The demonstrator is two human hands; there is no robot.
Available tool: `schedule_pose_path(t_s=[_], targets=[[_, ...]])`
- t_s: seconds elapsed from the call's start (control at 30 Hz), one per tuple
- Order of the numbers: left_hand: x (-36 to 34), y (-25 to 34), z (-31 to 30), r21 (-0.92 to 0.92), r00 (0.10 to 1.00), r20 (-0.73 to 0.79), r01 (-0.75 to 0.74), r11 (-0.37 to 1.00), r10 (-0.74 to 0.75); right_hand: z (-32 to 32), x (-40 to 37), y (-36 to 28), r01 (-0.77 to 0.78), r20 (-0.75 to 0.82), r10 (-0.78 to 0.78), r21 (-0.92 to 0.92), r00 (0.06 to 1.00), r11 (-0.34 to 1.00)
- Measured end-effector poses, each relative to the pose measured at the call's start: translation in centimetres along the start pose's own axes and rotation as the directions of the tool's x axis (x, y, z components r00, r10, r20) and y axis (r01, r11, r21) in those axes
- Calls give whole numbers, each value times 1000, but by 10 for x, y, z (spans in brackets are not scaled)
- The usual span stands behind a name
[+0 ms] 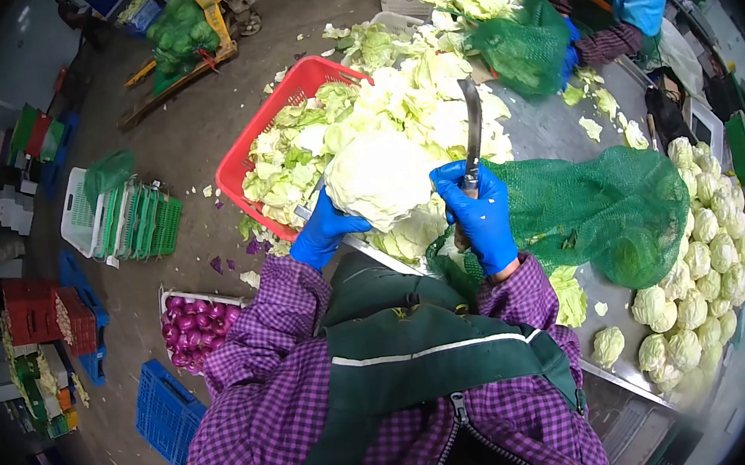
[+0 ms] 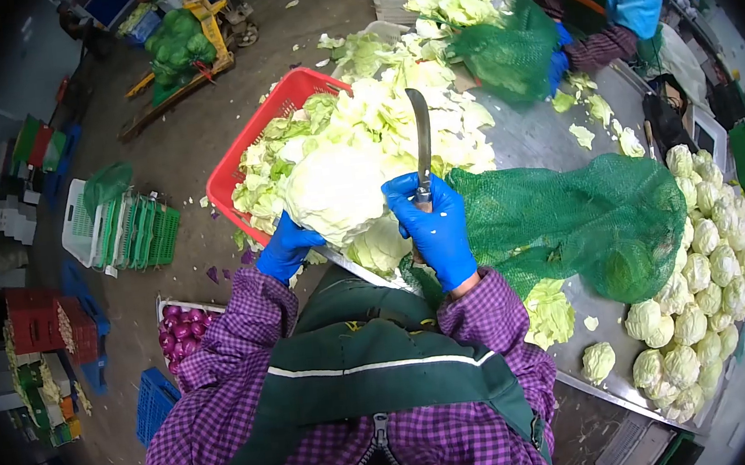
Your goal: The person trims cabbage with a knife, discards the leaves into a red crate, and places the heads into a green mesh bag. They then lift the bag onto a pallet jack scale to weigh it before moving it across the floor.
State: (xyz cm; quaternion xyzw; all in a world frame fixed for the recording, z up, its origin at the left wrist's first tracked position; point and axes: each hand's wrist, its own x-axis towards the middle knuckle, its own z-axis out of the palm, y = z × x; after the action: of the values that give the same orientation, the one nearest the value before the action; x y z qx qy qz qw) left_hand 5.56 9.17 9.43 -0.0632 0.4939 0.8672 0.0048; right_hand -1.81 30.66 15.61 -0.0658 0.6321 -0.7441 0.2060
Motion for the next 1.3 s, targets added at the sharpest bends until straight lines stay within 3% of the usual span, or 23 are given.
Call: schedule_pose_path(t_s=[0.07, 0.1, 0.13, 0.17, 0.2, 0.23, 0.3, 0.33, 0.4, 0.43, 0.6, 0.67, 0.7, 0.73, 0.8, 0.9, 0.97, 1.03, 1.07, 1.13, 1.2, 1.27, 1.3], targets=[[3, -2, -6, 46, 1000, 2, -5, 999, 5, -1, 1, 1, 23, -32, -26, -83, 999, 996], [3, -2, -9, 94, 1000, 3, -10, 996, 10, -1, 5, 5, 346, 27, -349, -220, 937, 912], [3, -2, -10, 91, 1000, 5, -7, 996, 7, -2, 8, 8, 624, 128, -621, -327, 773, 709], [2, 0, -10, 59, 1000, 29, 10, 998, -11, -6, 7, -5, 588, 234, -543, -426, 806, 688], [1, 2, -10, 26, 998, 54, 27, 999, -28, -9, 8, -10, 585, 231, -542, -429, 808, 689], [0, 2, -13, 25, 998, 56, 30, 999, -32, -10, 10, -13, 588, 328, -489, -429, 809, 686], [-4, 2, -19, 56, 971, 86, 217, 974, -222, -16, 14, -15, 597, 468, -398, -429, 789, 678], [-6, 4, -21, 54, 971, 85, 221, 974, -225, -18, 13, -21, 593, 467, -395, -429, 791, 681], [-9, 10, -22, 132, 919, 208, 312, 941, -334, -18, 9, -38, 439, 525, -86, -600, 847, 669], [-11, 11, -26, 104, 894, 229, 371, 923, -385, -21, 11, -31, 583, 599, -188, -579, 779, 570], [-20, 11, -21, 63, 840, 100, 529, 846, -533, -19, 3, -6, 698, 598, -361, -597, 716, 395], [-21, 5, -24, 34, 796, 62, 601, 799, -601, -22, 8, 4, 627, 497, -388, -545, 776, 557], [-19, -6, -31, 106, 835, 162, 515, 850, -526, -20, 7, -4, 510, 388, -333, -614, 859, 602], [-17, -16, -38, 167, 854, 265, 416, 894, -447, -27, 19, 10, 467, 290, -366, -560, 884, 684], [-21, -17, -43, 220, 856, 286, 379, 899, -431, -47, 40, 18, 263, 91, -273, -663, 958, 701], [-21, 0, -31, 342, 854, 322, 296, 892, -408, -72, 55, 23, 111, -15, -185, -751, 983, 651], [-15, 15, -7, 374, 880, 438, 7, 928, -183, -65, 41, 22, 99, -8, -147, -705, 989, 702], [-13, 15, -4, 396, 906, 397, -23, 918, -149, -51, 24, 14, 21, 27, -7, -547, 1000, 837], [-13, 16, -3, 421, 930, 351, -55, 905, -106, -45, 17, 7, 19, 25, -7, -547, 1000, 837], [-9, 24, 1, 424, 923, 367, -58, 904, -113, -35, 8, -8, -179, 247, 246, -265, 937, 947], [-7, 29, 6, 426, 911, 392, -59, 903, -125, -27, 7, -13, -198, 284, 281, -288, 917, 937], [-7, 30, 6, 431, 903, 405, -48, 901, -146, -16, 8, -14, -162, 422, 266, -267, 867, 950], [-7, 31, 6, 435, 897, 410, -37, 900, -162, -12, 6, -15, -159, 401, 265, -277, 877, 947]])
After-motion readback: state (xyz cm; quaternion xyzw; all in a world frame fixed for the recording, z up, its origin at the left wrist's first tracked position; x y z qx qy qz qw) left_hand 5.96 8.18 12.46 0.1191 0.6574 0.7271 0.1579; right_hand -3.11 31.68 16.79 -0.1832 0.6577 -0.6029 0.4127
